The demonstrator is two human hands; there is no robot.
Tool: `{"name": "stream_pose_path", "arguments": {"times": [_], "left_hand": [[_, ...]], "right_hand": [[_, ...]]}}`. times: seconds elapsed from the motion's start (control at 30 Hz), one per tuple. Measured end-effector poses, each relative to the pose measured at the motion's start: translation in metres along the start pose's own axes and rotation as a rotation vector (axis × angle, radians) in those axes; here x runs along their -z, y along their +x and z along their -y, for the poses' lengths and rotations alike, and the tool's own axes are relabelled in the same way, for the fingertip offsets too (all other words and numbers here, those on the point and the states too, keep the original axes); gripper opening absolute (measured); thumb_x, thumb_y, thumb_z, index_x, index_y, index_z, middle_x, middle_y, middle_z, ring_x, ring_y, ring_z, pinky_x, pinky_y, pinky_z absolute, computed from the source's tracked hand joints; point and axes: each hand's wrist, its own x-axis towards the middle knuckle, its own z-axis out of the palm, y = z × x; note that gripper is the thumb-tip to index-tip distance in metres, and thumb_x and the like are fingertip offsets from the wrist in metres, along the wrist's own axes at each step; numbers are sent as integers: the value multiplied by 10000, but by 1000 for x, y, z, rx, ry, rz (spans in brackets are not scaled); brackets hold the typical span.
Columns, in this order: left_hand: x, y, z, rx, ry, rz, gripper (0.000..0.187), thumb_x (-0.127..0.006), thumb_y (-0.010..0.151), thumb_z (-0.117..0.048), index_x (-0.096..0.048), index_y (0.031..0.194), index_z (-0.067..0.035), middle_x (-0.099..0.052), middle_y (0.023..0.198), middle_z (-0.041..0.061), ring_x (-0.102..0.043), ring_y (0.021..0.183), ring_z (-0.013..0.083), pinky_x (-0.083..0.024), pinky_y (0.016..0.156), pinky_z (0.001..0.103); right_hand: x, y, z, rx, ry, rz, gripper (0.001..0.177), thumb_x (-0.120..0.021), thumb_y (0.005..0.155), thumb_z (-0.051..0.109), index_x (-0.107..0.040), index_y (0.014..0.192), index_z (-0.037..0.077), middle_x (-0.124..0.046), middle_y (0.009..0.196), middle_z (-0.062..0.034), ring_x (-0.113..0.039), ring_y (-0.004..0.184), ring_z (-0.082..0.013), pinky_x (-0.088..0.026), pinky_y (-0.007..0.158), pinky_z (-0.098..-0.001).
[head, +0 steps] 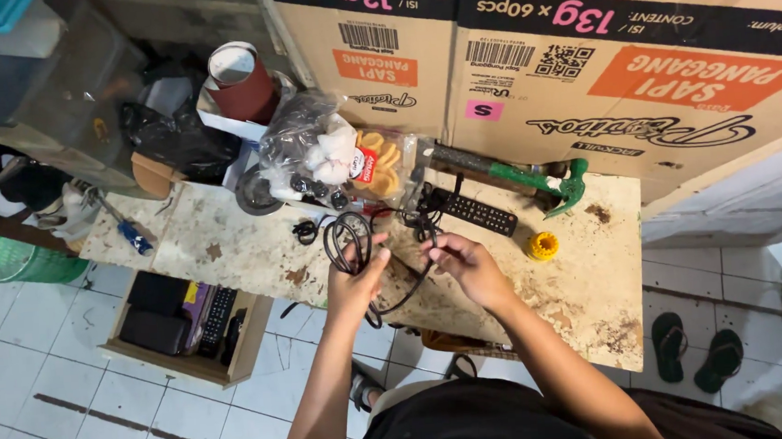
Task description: The person organizes various electronic items and cables, moving them between a desk surface, drawers, and a yellow basket.
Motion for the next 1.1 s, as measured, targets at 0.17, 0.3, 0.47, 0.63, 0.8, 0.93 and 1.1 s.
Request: {"name": "stream_pose_path", "arguments": {"times": [0.17, 0.3, 0.47, 0.63, 0.8, 0.93, 1.1], "left_hand": [[-13, -7, -8, -346, 184, 122, 607, -898, 750, -149, -653, 1298, -64, -599, 830, -65, -515, 679, 36, -428, 602, 226], [-33, -15, -20, -522, 272, 206, 639, -930, 653, -133, -633, 1209, -31, -742, 1019, 14, -685, 896, 98, -571, 781, 289], [-47, -8, -10, -465, 449, 111, 411, -872, 676, -102, -663, 1022, -31, -732, 824, 47, -701, 735, 109, -579, 674, 308], [-44, -2, 2, -442, 309, 234, 302, -864, 730, -72, -656, 943, -20, -697, 799, 51, -639, 715, 141, -546, 658, 301], [-39, 8, -2, -97, -199, 409, 204, -721, 810, -35, -572, 935, -99, -676, 901, 10, -651, 910, 158, -510, 845, 329], [-35, 19, -11, -187, -365, 529, 122, -693, 901, -114, -608, 932, -32, -684, 977, 72, -667, 998, 226, -510, 950, 393], [-34, 20, -18, -127, -441, 517, 237, -593, 1028, -239, -539, 877, -64, -597, 695, 70, -720, 836, 290, -580, 878, 474]], "right_hand": [[-25, -23, 59, 329, -371, -133, 197, -724, 915, 31, -764, 1108, 25, -697, 1012, -86, -679, 917, -174, -562, 818, -309], [-34, -35, 81, 329, -322, -179, 187, -795, 844, 37, -757, 1026, 34, -717, 970, -71, -714, 870, -173, -594, 790, -295], [-34, -45, 87, 417, -440, -187, 194, -822, 784, 30, -788, 973, 59, -764, 899, -60, -730, 812, -183, -575, 744, -296], [-21, -49, 93, 511, -405, -178, 185, -819, 820, 31, -775, 999, 49, -759, 935, -68, -724, 849, -178, -570, 778, -293], [4, -50, 92, 360, -335, -324, 156, -735, 893, 10, -765, 1045, 34, -713, 959, -69, -671, 884, -182, -540, 795, -295], [23, -50, 86, 310, -482, -405, 184, -719, 917, 60, -737, 1100, 54, -642, 1074, -73, -653, 955, -173, -544, 826, -286], [32, -47, 64, 114, -506, -352, 247, -653, 976, 85, -689, 1220, 99, -566, 1170, -76, -644, 987, -178, -551, 828, -267]]}}
